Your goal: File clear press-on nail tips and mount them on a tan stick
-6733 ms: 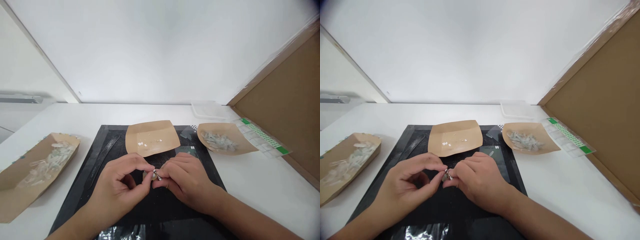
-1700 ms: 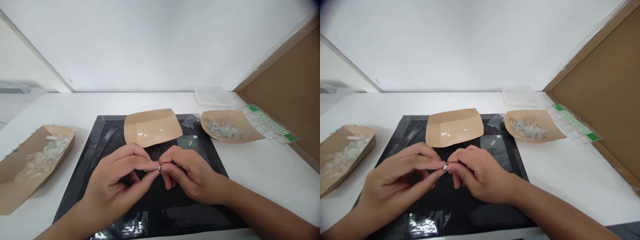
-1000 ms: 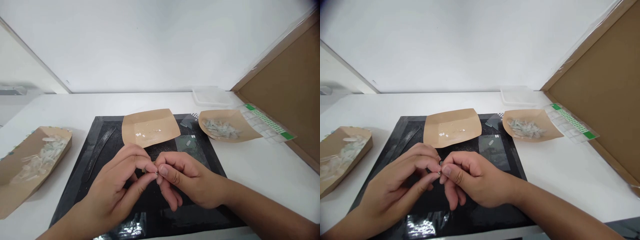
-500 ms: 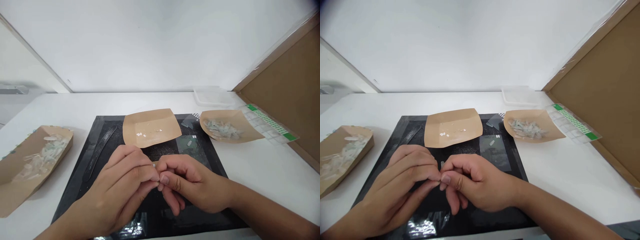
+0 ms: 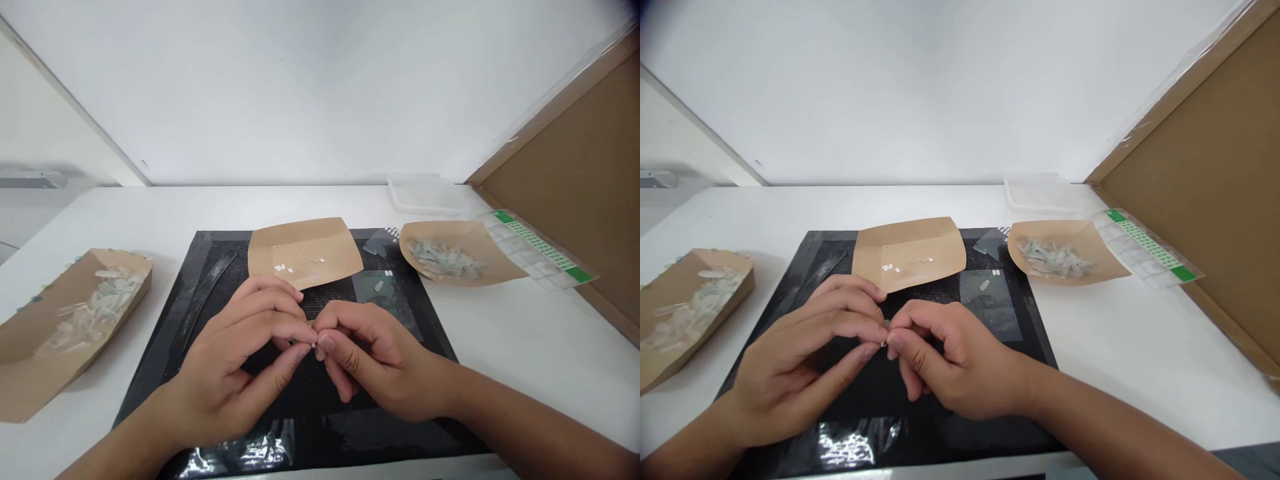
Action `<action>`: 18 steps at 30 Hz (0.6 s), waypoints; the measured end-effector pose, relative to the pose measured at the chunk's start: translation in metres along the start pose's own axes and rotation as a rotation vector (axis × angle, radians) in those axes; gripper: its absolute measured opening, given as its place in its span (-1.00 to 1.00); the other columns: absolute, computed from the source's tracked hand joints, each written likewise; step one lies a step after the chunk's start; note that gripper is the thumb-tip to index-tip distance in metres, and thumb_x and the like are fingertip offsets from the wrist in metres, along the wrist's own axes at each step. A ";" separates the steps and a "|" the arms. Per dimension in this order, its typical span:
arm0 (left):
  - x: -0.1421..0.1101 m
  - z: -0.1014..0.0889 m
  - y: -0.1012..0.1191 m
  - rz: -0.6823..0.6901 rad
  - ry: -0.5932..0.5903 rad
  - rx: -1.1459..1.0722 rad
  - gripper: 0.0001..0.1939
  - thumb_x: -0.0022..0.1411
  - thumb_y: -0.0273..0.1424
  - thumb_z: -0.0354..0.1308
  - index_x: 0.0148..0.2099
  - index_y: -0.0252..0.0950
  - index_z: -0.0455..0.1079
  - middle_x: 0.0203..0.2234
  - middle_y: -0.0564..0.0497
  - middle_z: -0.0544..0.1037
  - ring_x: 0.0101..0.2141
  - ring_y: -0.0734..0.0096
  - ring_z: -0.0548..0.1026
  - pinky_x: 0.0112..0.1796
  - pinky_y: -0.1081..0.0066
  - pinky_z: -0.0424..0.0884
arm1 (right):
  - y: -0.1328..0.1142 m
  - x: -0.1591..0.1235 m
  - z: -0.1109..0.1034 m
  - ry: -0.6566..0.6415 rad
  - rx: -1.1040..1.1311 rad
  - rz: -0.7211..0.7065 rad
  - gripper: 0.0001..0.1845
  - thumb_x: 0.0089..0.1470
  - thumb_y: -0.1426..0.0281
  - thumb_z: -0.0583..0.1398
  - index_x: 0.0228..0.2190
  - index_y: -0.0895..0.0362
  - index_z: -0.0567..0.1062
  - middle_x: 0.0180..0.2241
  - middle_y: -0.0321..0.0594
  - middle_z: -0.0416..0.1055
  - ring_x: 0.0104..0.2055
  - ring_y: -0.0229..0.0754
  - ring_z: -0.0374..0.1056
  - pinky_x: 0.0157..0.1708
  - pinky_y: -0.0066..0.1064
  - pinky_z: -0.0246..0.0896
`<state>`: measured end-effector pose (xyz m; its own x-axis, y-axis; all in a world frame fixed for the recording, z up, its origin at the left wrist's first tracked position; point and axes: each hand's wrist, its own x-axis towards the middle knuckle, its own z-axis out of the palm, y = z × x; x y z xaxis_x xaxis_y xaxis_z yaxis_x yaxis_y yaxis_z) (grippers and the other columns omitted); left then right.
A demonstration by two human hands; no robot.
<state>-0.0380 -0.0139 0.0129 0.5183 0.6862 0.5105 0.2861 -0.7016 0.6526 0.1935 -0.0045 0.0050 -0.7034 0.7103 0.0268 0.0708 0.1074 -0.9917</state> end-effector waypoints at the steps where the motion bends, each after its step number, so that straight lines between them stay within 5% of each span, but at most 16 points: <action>1: 0.000 0.000 0.000 0.001 0.001 -0.012 -0.73 0.35 -0.67 0.15 -0.03 -0.27 0.53 -0.29 -0.01 0.62 -0.12 0.28 0.57 0.13 0.14 0.42 | 0.000 0.000 0.000 0.006 -0.010 0.003 -0.75 0.48 0.24 0.10 -0.24 0.12 0.39 -0.60 -0.48 0.37 -0.59 -0.40 0.20 -0.46 -0.54 0.18; 18: -0.006 0.007 -0.003 -0.060 0.029 0.084 -0.77 0.38 -0.65 0.16 -0.04 -0.25 0.50 -0.25 -0.08 0.59 0.05 0.22 0.49 -0.12 0.36 0.62 | -0.005 0.000 0.003 0.070 0.039 0.147 -0.67 0.45 0.14 0.14 -0.28 0.11 0.39 -0.62 -0.51 0.28 -0.60 -0.40 0.12 -0.52 -0.54 0.08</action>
<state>-0.0365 -0.0171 0.0040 0.4751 0.7316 0.4890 0.3827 -0.6722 0.6338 0.1913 -0.0072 0.0096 -0.6362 0.7634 -0.1121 0.1408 -0.0280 -0.9896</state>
